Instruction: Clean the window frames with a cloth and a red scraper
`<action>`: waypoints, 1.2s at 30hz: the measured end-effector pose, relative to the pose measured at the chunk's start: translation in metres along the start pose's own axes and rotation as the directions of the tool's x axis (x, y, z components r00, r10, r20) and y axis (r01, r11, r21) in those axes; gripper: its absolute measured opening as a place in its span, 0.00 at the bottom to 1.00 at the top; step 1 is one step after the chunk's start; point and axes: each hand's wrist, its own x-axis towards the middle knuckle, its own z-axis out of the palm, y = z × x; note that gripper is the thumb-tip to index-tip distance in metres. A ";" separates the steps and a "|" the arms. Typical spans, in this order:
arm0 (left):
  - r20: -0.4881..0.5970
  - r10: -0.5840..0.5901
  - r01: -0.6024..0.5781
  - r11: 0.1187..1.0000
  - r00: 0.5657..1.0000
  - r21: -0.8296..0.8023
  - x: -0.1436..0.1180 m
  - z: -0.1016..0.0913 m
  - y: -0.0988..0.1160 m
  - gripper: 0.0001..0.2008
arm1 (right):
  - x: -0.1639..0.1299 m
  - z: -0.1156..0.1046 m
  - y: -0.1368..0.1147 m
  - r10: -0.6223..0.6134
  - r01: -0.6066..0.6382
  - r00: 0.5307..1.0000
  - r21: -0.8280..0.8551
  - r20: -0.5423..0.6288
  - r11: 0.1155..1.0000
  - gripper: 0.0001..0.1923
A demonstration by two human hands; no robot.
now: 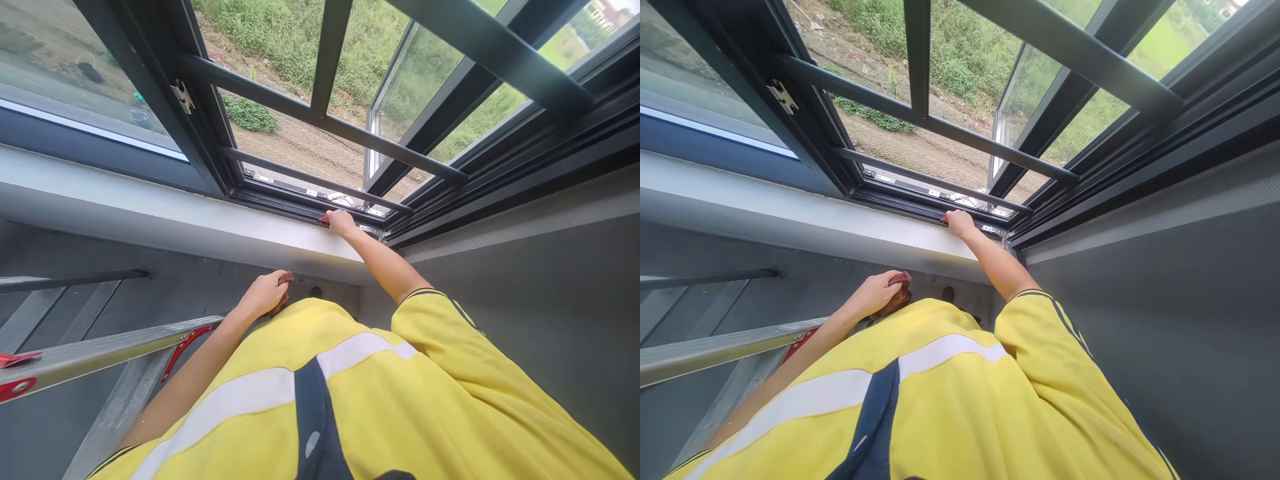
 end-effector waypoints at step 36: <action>-0.067 -0.016 0.014 0.999 0.998 -0.035 -0.002 -0.007 -0.012 0.20 | -0.020 0.022 -0.008 0.104 -0.108 0.986 -0.030 -0.129 0.994 0.15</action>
